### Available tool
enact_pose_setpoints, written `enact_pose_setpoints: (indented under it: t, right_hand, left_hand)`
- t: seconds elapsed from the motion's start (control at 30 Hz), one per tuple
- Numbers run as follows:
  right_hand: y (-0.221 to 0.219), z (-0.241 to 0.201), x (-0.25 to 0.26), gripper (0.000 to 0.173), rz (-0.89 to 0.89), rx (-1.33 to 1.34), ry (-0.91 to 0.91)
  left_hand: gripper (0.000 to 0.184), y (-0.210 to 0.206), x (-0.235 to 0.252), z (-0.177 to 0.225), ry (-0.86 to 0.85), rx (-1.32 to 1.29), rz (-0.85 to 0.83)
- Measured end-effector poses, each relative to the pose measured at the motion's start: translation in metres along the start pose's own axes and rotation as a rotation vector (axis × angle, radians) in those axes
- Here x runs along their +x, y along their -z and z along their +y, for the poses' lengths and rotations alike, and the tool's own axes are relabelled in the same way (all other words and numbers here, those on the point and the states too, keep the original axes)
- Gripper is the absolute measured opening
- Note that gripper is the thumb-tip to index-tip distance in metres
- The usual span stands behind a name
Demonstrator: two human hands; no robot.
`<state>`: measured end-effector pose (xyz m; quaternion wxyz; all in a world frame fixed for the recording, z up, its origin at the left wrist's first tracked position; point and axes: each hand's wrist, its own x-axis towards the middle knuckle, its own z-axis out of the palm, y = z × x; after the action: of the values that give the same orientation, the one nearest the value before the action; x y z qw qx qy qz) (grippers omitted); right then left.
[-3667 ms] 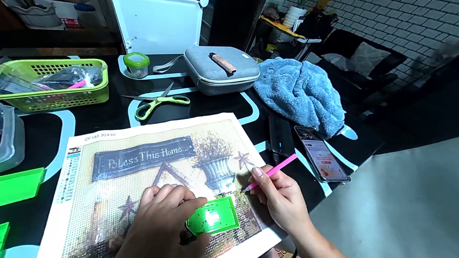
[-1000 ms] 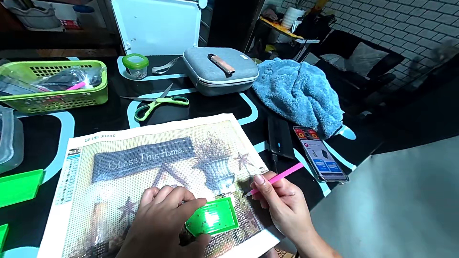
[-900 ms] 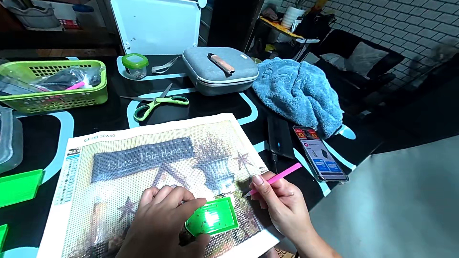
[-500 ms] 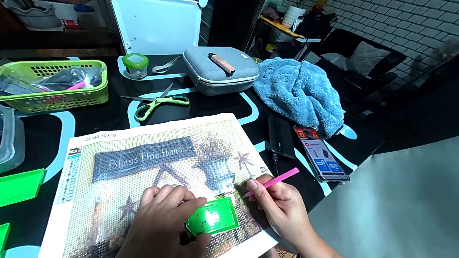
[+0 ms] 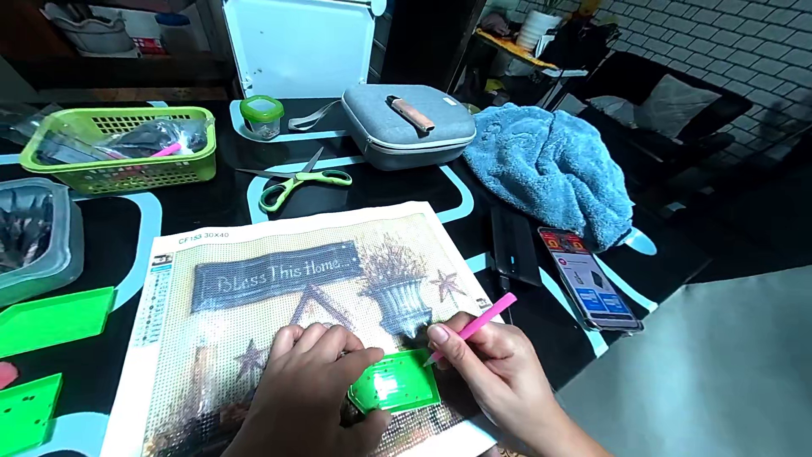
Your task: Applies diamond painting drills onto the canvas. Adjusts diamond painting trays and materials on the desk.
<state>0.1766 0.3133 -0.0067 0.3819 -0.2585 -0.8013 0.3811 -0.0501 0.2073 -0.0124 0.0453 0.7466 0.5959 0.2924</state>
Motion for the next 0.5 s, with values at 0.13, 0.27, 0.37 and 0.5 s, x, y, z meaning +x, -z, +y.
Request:
enact_pose_setpoints:
  t: [0.13, 0.27, 0.37, 0.5]
  right_hand:
    - [0.0014, 0.0009, -0.0032, 0.031, -0.002, -0.021, 0.007]
    - [-0.0004, 0.0024, -0.0038, 0.031, 0.003, -0.033, 0.015]
    - [-0.0005, 0.0037, -0.0048, 0.032, 0.004, -0.075, 0.020]
    - [0.0002, 0.0039, -0.0041, 0.032, 0.010, -0.036, 0.027]
  left_hand:
    - [0.047, -0.0029, -0.0012, -0.0013, -0.007, 0.003, 0.023]
    - [0.047, -0.0023, -0.0008, -0.0009, -0.008, 0.002, 0.019]
    - [0.047, -0.0023, -0.0008, -0.0005, 0.001, 0.002, 0.012]
    - [0.046, -0.0006, 0.0001, 0.0010, 0.014, -0.013, -0.007]
